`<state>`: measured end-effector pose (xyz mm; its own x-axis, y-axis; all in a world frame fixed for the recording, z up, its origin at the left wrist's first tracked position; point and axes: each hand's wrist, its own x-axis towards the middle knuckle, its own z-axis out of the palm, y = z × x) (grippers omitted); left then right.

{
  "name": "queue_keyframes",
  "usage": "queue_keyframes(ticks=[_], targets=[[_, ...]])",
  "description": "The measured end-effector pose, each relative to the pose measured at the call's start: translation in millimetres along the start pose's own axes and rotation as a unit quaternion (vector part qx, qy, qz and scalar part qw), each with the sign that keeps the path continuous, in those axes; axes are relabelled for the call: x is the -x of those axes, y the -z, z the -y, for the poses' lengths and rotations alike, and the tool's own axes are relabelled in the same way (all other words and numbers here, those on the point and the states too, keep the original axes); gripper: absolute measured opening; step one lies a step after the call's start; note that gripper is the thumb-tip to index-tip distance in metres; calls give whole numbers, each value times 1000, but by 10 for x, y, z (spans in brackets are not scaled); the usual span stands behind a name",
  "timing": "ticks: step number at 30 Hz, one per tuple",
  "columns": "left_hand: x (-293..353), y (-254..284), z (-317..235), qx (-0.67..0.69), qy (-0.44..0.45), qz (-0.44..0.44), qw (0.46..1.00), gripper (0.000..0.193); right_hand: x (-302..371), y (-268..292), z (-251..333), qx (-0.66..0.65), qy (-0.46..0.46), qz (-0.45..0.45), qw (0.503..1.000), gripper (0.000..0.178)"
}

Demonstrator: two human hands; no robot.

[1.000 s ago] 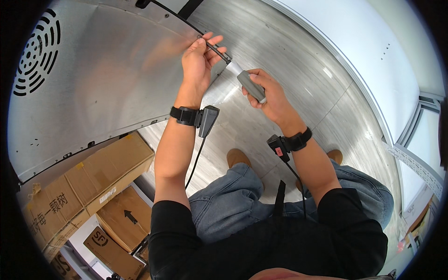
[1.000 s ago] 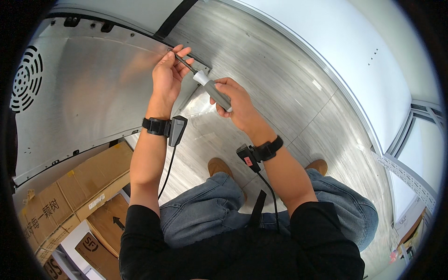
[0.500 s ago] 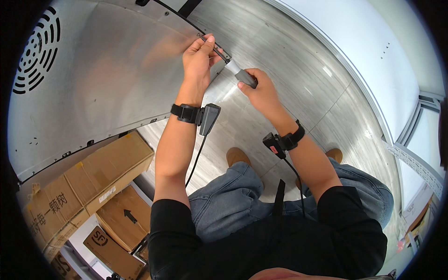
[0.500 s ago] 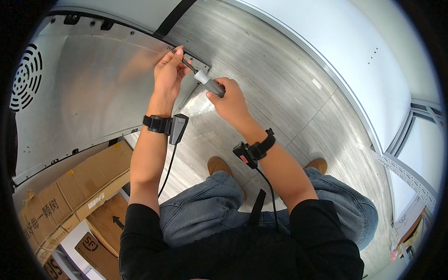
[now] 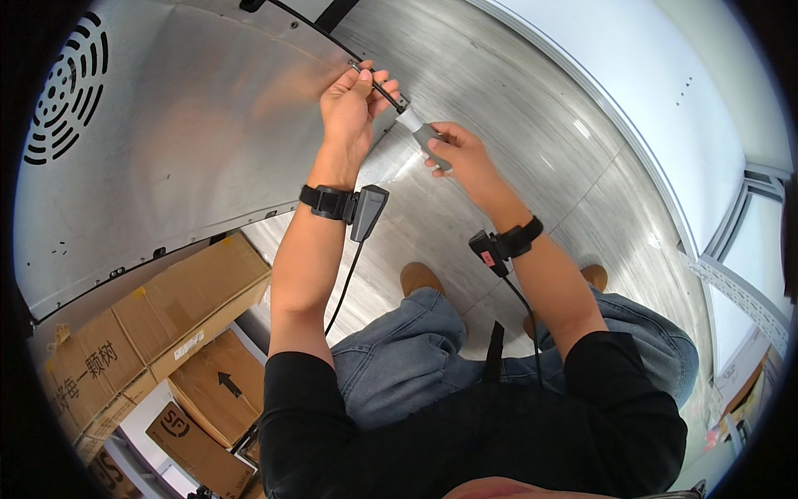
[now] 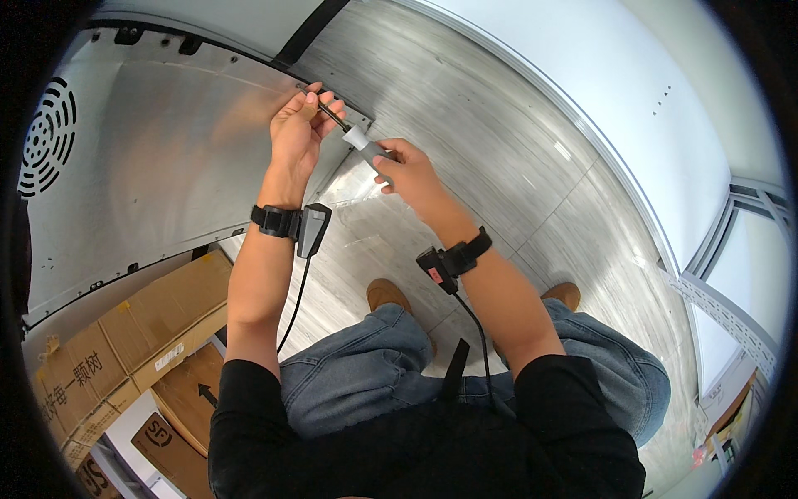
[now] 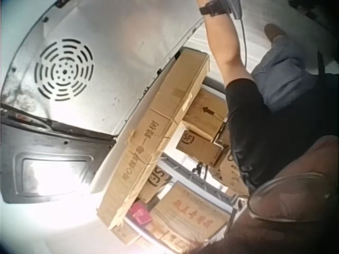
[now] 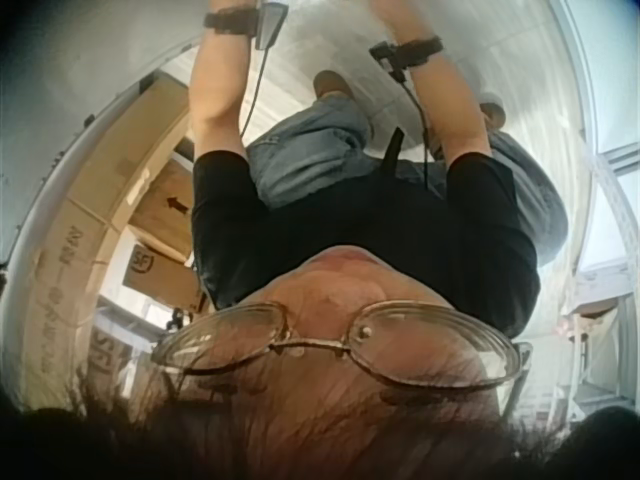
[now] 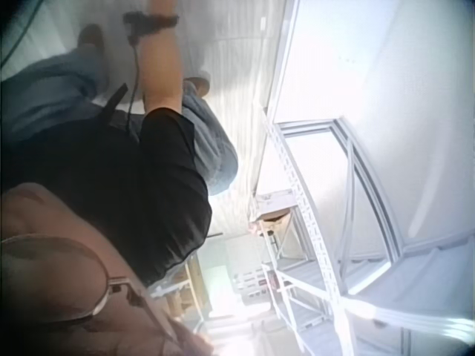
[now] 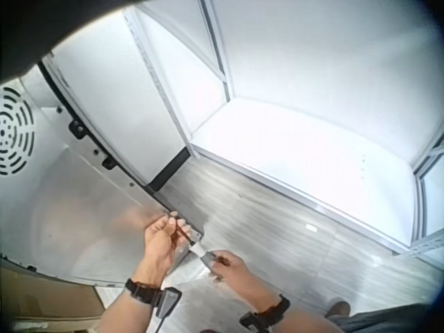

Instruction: The person wipes the interior of a metal cabinet with a blue cloth, then uses a screwdriver to fasten screws into the back panel of a black electronic device mounted on a shelf.

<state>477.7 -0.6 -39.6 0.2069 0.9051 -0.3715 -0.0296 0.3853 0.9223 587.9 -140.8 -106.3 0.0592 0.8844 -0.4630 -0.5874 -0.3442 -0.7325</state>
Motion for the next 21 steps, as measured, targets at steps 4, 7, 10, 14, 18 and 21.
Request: queue_keyframes(ticks=[4, 7, 10, 14, 18, 21], targets=[[28, -54, 28, -36, -17, -22, 999, 19, -69, -65, -96, 139, 74, -83, 984, 34], [24, -83, 91, -81, -36, -43, 995, 20, -64, -111, -102, 211, 125, -129, 961, 37], [-27, -54, 147, -91, -46, -49, 994, 20, -114, -92, -222, 253, 188, -153, 937, 38], [-30, -13, 141, -55, -29, -30, 998, 18, -37, -20, -83, 177, 106, -60, 977, 37], [7, 7, 84, -36, -14, -10, 999, 17, 34, 123, 125, 1, -63, 56, 996, 39], [14, 2, 58, -22, -14, -3, 1000, 17, -5, 149, 118, -15, -55, 64, 996, 40]])
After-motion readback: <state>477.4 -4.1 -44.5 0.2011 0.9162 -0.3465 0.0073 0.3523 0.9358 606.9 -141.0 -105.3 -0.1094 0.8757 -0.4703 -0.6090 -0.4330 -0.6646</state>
